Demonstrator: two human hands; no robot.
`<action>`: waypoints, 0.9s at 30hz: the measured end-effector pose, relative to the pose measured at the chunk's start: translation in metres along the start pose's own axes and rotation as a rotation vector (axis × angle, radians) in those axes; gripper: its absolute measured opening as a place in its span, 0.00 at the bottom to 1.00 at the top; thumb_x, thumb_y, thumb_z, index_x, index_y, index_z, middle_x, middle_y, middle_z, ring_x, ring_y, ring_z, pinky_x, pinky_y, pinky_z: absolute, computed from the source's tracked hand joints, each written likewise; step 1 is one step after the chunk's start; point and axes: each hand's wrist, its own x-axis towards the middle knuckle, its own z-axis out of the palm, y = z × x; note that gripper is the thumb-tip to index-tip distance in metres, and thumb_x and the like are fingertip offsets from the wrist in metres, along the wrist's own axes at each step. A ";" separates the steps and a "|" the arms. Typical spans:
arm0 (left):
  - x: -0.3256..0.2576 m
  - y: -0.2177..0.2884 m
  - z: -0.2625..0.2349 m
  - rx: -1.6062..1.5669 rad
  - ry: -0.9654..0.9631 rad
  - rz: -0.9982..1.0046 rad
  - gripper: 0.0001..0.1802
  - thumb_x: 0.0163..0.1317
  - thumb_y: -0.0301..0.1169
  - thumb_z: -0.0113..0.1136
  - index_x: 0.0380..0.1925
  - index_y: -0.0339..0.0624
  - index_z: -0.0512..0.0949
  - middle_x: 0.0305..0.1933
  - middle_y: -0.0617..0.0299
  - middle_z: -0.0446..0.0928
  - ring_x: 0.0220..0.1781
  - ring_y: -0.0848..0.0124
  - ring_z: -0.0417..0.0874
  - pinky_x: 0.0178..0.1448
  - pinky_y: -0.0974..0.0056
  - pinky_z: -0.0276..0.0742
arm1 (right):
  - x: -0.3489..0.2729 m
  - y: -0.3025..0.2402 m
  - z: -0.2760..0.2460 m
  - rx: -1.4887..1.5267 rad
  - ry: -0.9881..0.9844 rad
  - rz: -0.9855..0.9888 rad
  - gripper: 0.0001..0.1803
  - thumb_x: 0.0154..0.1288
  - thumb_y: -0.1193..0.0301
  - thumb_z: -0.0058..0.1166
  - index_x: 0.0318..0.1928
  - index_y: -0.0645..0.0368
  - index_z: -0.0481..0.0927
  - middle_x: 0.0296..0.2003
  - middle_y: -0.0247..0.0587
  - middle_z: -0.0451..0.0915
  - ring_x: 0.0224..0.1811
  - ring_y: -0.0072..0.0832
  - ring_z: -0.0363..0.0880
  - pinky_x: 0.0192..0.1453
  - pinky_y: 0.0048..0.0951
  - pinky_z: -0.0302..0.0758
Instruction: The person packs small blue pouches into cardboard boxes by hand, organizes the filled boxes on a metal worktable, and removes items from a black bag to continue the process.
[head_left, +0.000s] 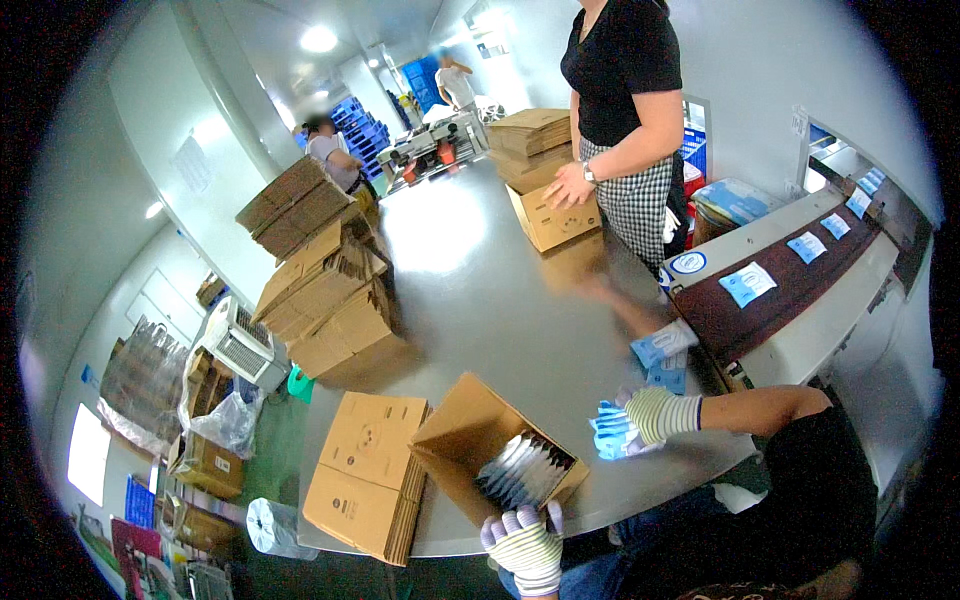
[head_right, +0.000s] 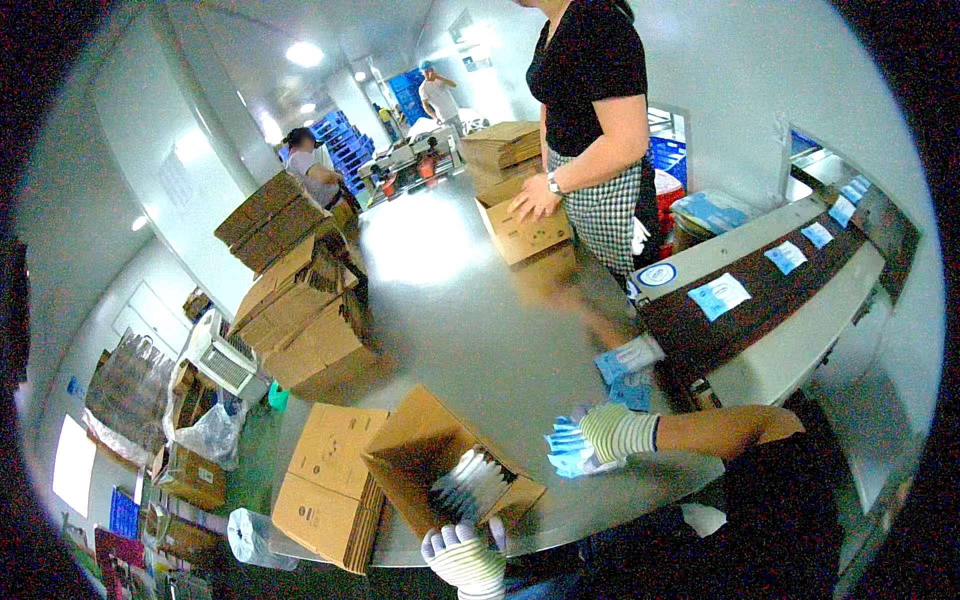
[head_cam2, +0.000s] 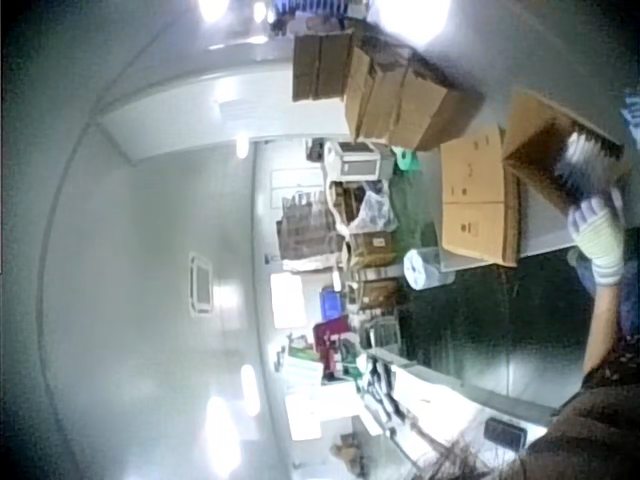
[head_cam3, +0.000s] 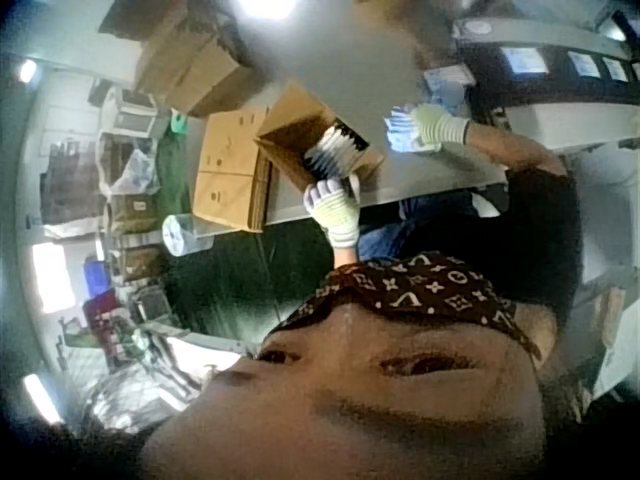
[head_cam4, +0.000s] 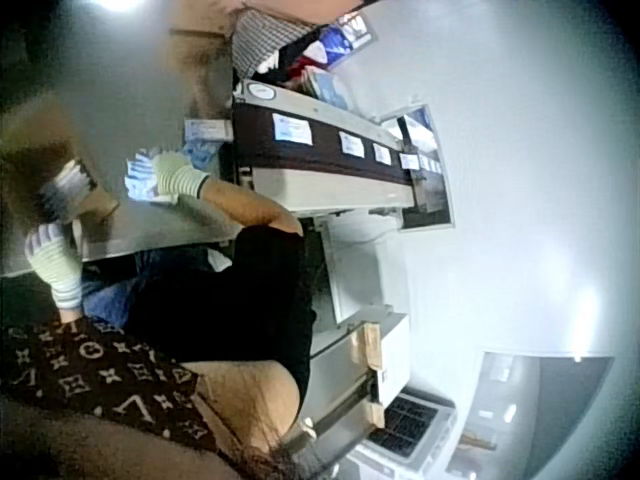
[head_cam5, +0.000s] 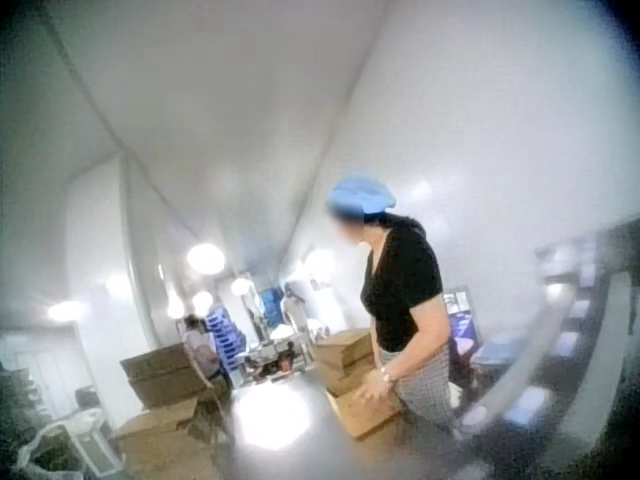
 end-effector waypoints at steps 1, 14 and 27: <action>0.001 0.000 0.000 -0.001 0.017 -0.004 0.19 0.54 0.48 0.61 0.21 0.48 0.67 0.21 0.62 0.66 0.28 0.60 0.72 0.47 0.53 0.68 | 0.006 0.005 0.008 0.000 0.004 0.001 0.48 0.41 0.48 0.68 0.57 0.70 0.68 0.54 0.66 0.73 0.59 0.45 0.73 0.60 0.50 0.71; 0.005 0.000 0.000 -0.039 0.006 -0.015 0.20 0.53 0.48 0.62 0.20 0.47 0.67 0.20 0.60 0.66 0.28 0.58 0.72 0.45 0.52 0.69 | 0.006 0.008 0.027 -0.147 0.253 -0.181 0.51 0.38 0.47 0.69 0.60 0.64 0.64 0.55 0.56 0.71 0.55 0.49 0.73 0.57 0.49 0.72; 0.006 -0.001 0.002 -0.029 -0.008 -0.012 0.19 0.54 0.48 0.61 0.21 0.47 0.68 0.21 0.61 0.66 0.28 0.59 0.72 0.46 0.52 0.69 | 0.017 0.007 0.034 -0.243 0.287 -0.194 0.46 0.42 0.47 0.66 0.58 0.63 0.68 0.51 0.60 0.73 0.54 0.52 0.73 0.57 0.51 0.70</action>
